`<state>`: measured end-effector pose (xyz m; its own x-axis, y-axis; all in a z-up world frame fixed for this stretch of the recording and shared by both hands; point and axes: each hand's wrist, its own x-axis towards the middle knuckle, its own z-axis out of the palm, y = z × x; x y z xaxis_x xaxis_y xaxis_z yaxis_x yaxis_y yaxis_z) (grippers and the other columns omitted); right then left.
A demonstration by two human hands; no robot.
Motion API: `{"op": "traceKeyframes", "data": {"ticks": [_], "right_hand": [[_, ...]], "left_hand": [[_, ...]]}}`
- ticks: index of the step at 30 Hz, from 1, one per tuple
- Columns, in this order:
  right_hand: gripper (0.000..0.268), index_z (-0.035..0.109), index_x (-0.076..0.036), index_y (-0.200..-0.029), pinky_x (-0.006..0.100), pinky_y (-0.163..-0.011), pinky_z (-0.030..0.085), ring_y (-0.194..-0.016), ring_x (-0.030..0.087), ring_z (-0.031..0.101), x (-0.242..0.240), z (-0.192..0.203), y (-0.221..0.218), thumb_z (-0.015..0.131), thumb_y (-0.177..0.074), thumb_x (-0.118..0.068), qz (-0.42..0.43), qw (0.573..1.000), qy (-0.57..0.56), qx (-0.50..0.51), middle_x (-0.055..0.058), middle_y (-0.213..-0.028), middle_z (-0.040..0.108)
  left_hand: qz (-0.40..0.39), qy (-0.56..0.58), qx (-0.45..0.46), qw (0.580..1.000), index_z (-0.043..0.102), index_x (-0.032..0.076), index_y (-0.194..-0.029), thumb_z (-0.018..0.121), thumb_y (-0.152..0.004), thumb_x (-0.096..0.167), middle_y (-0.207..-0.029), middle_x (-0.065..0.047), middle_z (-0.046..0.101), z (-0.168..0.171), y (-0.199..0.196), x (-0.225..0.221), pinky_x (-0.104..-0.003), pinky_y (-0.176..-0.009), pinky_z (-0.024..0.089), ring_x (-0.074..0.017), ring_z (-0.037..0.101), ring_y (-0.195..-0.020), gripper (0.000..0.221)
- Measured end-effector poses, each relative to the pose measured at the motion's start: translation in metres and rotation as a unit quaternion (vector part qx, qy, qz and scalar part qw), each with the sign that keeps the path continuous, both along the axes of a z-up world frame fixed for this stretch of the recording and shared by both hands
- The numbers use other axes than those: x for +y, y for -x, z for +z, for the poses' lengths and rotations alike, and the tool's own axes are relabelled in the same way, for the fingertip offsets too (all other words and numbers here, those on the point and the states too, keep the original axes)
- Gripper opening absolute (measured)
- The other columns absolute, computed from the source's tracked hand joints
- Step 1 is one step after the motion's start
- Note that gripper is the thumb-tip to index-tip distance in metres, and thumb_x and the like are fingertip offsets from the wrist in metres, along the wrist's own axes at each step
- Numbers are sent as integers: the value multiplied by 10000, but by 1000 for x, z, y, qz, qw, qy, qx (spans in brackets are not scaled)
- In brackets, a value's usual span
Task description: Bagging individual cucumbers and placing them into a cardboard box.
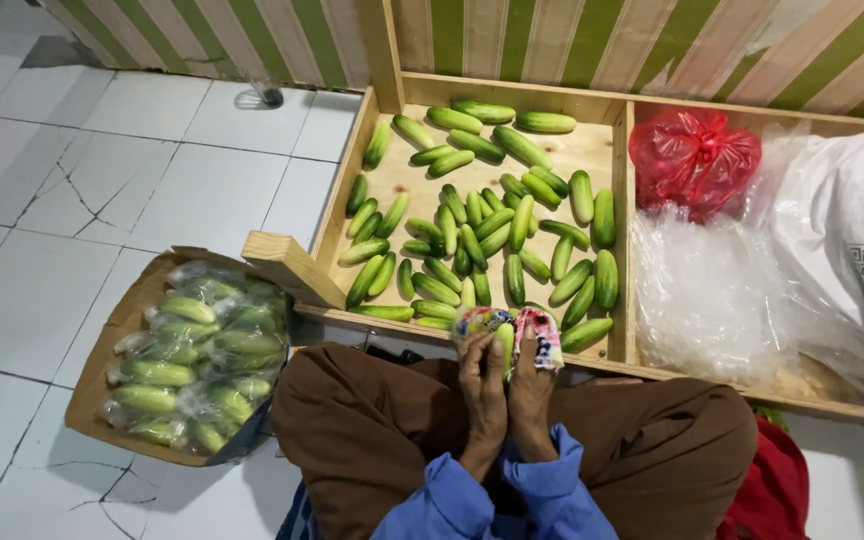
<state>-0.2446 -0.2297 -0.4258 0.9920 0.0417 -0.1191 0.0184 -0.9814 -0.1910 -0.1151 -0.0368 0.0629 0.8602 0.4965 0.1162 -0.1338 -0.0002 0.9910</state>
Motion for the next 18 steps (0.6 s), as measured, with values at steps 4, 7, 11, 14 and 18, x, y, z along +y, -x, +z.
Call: {"op": "traceKeyframes", "data": {"ticks": [4, 7, 11, 14, 18], "right_hand": [[846, 584, -407, -1325, 446, -1053, 408, -1204, 280, 590, 104, 273, -67, 622, -593, -831, -18, 995, 3, -98, -164, -1135, 725], [538, 562, -62, -1426, 307, -1116, 454, -1248, 179, 606, 148, 571, -140, 603, -920, -237, -366, 580, -727, 27, 78, -1433, 630], [486, 608, -30, -1377, 328, -1097, 467, -1234, 213, 629, 140, 560, -137, 578, -945, -250, -358, 604, -707, 85, 118, -1376, 672], [439, 632, -71, -1309, 365, -1045, 455, -1191, 272, 616, 122, 507, -129, 476, -992, -333, -279, 753, -589, 89, 156, -1304, 668], [449, 521, -31, -1427, 436, -1052, 432, -1180, 410, 581, 106, 464, -124, 391, -1052, -242, -23, 941, -323, -94, 265, -1330, 587]], "left_hand": [[-25, -40, 8, 999, 739, 16, -1164, 604, -988, 403, -1451, -153, 463, -9, -1, 3, -420, -1139, 418, -301, 488, -1360, 446], [15, -31, 27, 999, 523, 7, -1398, 481, -1025, 418, -1403, -214, 554, -9, -5, 4, -386, -1094, 428, -308, 554, -1315, 557], [29, -140, 31, 989, 681, 83, -1160, 367, -1074, 356, -1161, -118, 713, -13, -12, 4, -426, -1106, 362, -317, 612, -1086, 425], [-17, -144, 33, 989, 709, 95, -1027, 370, -1050, 431, -1037, -90, 743, -8, -5, 2, -483, -1145, 256, -315, 637, -1023, 478], [-91, -174, 79, 977, 797, 93, -1092, 517, -994, 425, -1095, -161, 783, -57, -9, -4, -470, -1132, 278, -351, 669, -1077, 446]]}}
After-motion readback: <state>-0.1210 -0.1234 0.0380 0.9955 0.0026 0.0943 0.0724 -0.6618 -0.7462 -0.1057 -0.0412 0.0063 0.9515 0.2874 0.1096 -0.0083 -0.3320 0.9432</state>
